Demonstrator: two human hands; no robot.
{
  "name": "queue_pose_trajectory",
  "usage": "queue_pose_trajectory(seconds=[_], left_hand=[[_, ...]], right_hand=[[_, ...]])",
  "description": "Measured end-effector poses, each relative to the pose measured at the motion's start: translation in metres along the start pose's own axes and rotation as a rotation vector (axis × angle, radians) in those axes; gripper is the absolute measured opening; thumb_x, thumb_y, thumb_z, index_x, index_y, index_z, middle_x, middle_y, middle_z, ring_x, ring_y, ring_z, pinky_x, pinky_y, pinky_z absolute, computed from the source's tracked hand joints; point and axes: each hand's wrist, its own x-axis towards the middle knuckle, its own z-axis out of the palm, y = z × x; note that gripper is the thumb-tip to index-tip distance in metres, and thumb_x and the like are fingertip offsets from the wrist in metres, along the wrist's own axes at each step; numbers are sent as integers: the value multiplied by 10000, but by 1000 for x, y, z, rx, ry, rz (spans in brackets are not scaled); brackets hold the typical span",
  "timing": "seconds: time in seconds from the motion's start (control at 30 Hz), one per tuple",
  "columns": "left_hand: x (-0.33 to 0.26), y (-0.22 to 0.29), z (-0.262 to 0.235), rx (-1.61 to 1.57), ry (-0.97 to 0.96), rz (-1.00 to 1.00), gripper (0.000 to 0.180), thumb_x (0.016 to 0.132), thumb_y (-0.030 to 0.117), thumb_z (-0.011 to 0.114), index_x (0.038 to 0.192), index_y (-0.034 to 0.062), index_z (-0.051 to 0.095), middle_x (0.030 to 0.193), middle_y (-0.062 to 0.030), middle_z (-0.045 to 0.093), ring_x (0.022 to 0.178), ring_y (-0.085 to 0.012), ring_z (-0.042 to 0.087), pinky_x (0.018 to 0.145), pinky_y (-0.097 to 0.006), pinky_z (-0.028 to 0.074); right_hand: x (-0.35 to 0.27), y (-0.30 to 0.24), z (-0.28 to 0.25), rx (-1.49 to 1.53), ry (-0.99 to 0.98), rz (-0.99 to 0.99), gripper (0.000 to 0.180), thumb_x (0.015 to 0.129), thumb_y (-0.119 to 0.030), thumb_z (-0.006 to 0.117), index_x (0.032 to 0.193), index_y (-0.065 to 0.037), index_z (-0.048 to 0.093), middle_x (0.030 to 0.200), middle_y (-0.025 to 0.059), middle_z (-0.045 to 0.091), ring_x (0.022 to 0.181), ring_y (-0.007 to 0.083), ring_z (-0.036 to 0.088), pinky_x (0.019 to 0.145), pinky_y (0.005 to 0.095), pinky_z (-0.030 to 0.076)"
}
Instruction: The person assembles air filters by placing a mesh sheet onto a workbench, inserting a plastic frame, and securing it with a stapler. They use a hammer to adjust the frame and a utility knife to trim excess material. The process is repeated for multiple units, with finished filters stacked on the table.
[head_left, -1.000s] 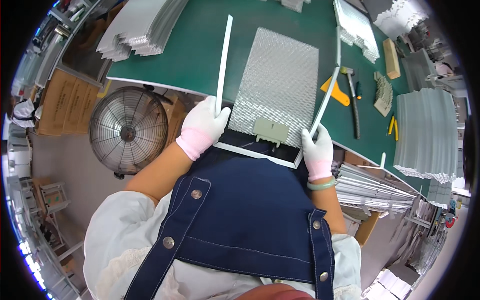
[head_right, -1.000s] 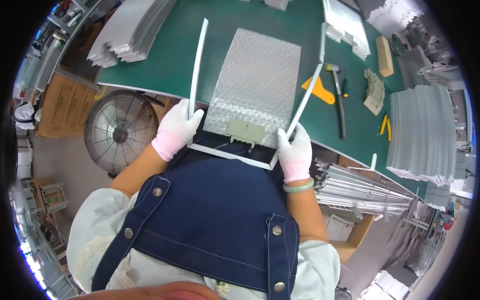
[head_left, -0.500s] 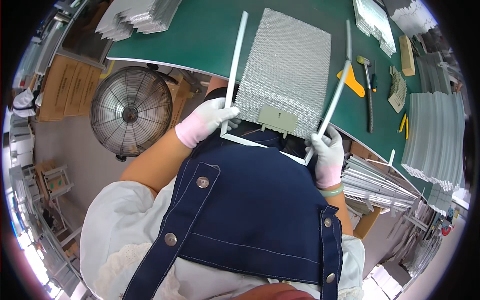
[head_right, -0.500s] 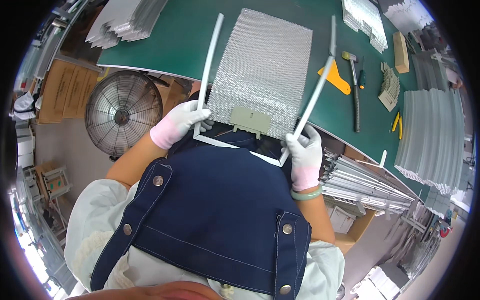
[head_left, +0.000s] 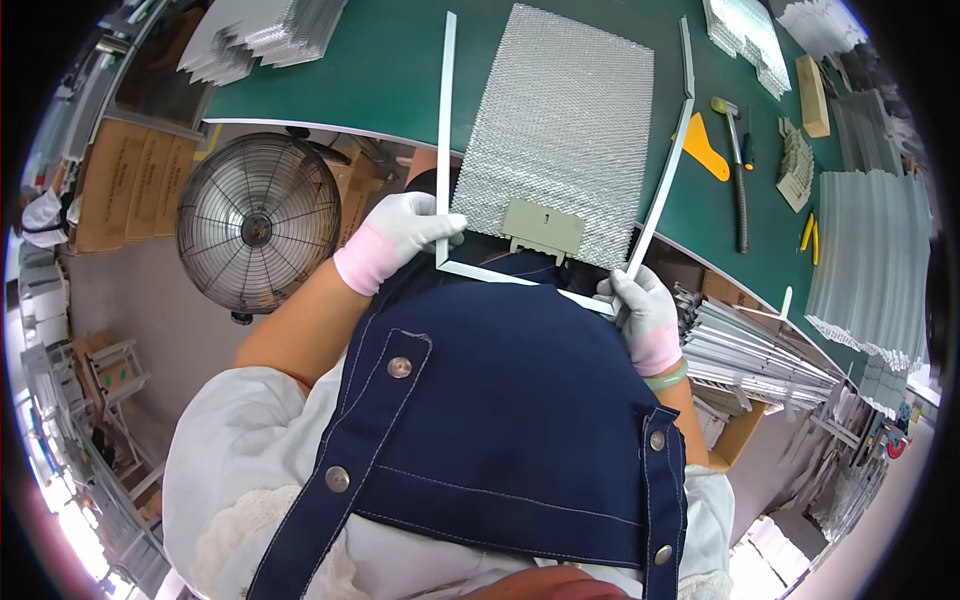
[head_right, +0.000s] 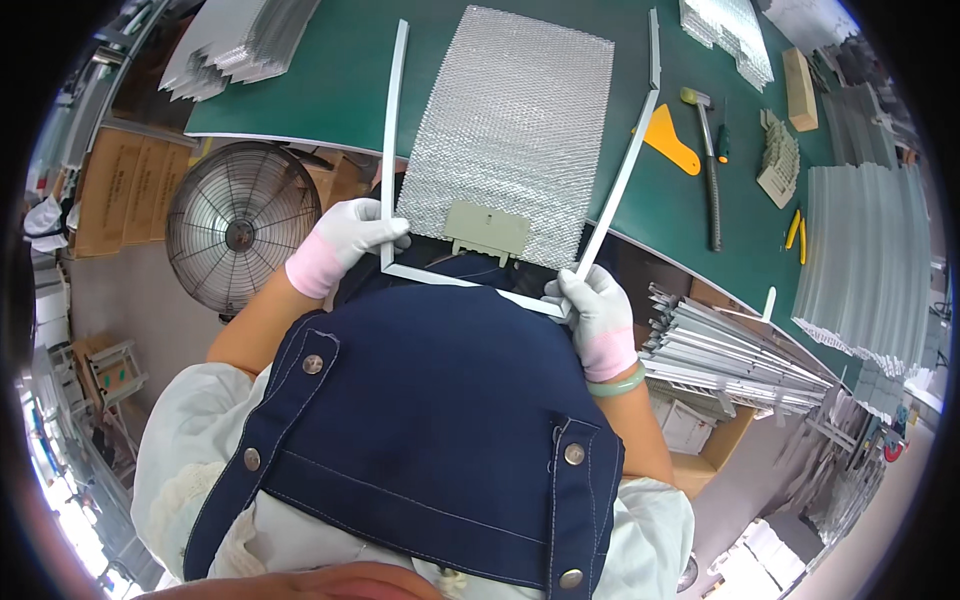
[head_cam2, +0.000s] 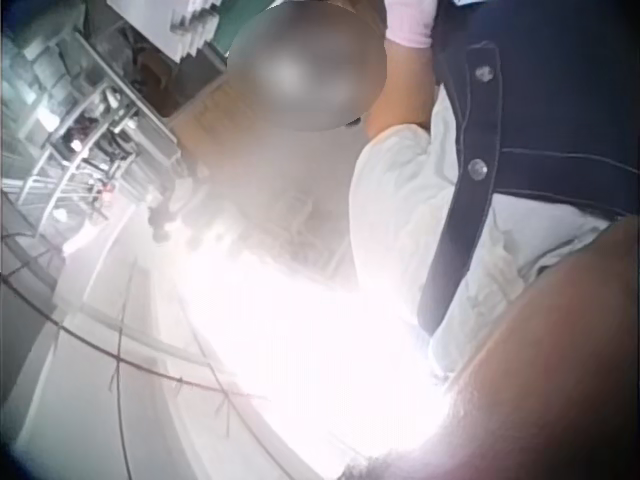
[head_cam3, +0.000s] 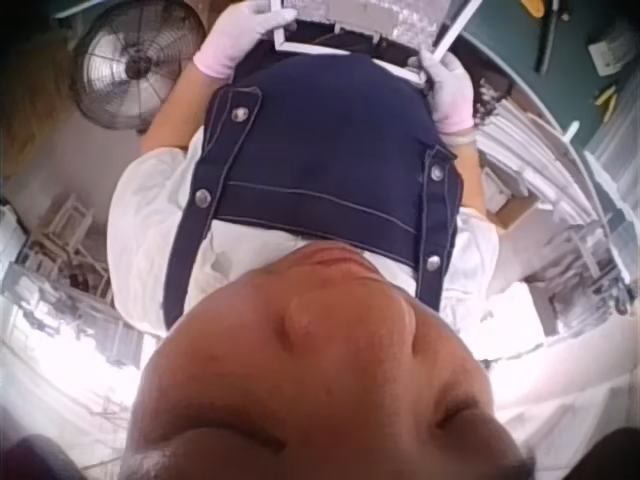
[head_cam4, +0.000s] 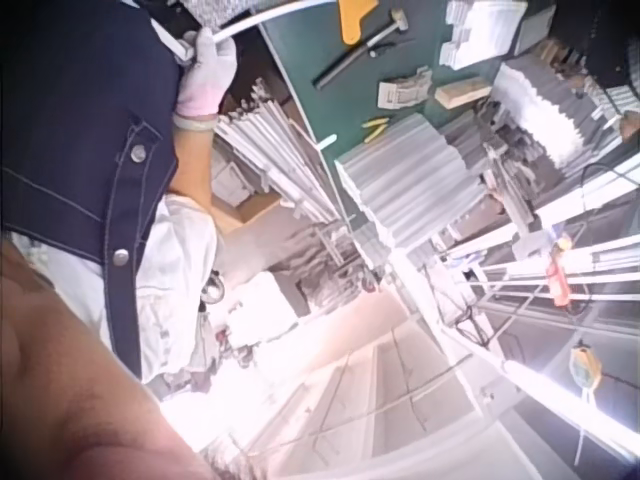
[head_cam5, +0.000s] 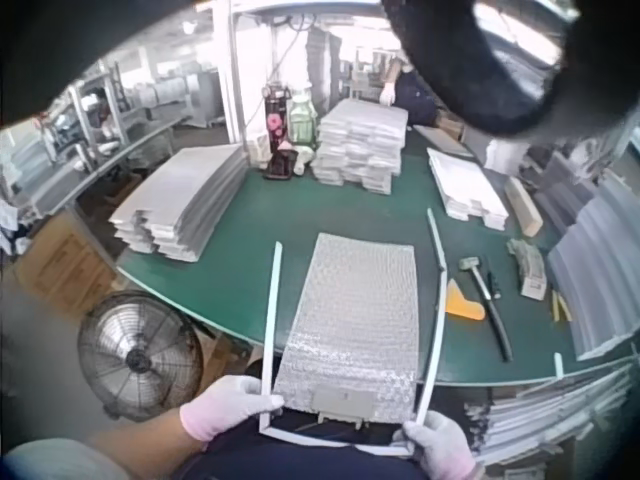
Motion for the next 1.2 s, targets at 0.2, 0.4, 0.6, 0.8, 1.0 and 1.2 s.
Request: queue_pose_trajectory(seconds=[0.2,0.4,0.6,0.8,1.0,1.2], left_hand=[[1,-8,-4,-321,-131,0,273,903,238,695,997,-11,637,913,-105,691,831,-159,669,778,-289,534],[6,-17,3,-139,-62,51,244,951,224,612,1020,-10,608,914,-83,667,791,-147,639,758,-284,527],[14,-29,6,-34,-39,101,335,983,201,519,1233,-22,512,1114,-97,609,1007,-174,590,900,-345,488],[10,-21,7,-45,-39,72,313,976,212,534,1180,-25,538,1083,-106,632,1001,-190,615,913,-349,494],[4,-18,5,-129,-106,43,317,962,213,548,1168,-28,547,1078,-118,642,996,-194,624,910,-343,496],[1,-15,18,-156,-96,105,323,956,171,517,1210,-28,520,1110,-122,629,1015,-195,624,916,-344,498]], right_hand=[[5,7,-5,33,-43,-19,179,953,-118,616,1066,3,548,860,94,636,742,154,633,683,280,540],[8,7,-9,-45,-62,-36,192,953,-123,615,1077,6,546,866,89,636,742,144,628,690,267,532],[4,-1,-1,-91,-146,-54,343,920,-107,643,1195,51,514,996,120,648,899,170,643,830,298,527],[-2,-10,-5,-147,-191,-42,398,903,-165,649,1207,52,513,1055,142,646,979,186,626,919,326,494],[15,4,-10,-309,-54,-32,298,951,-173,588,1153,39,532,1018,118,650,938,154,619,826,302,496],[11,9,6,-78,-78,-65,287,984,-211,567,1167,6,519,1034,94,636,896,164,628,824,313,521]])
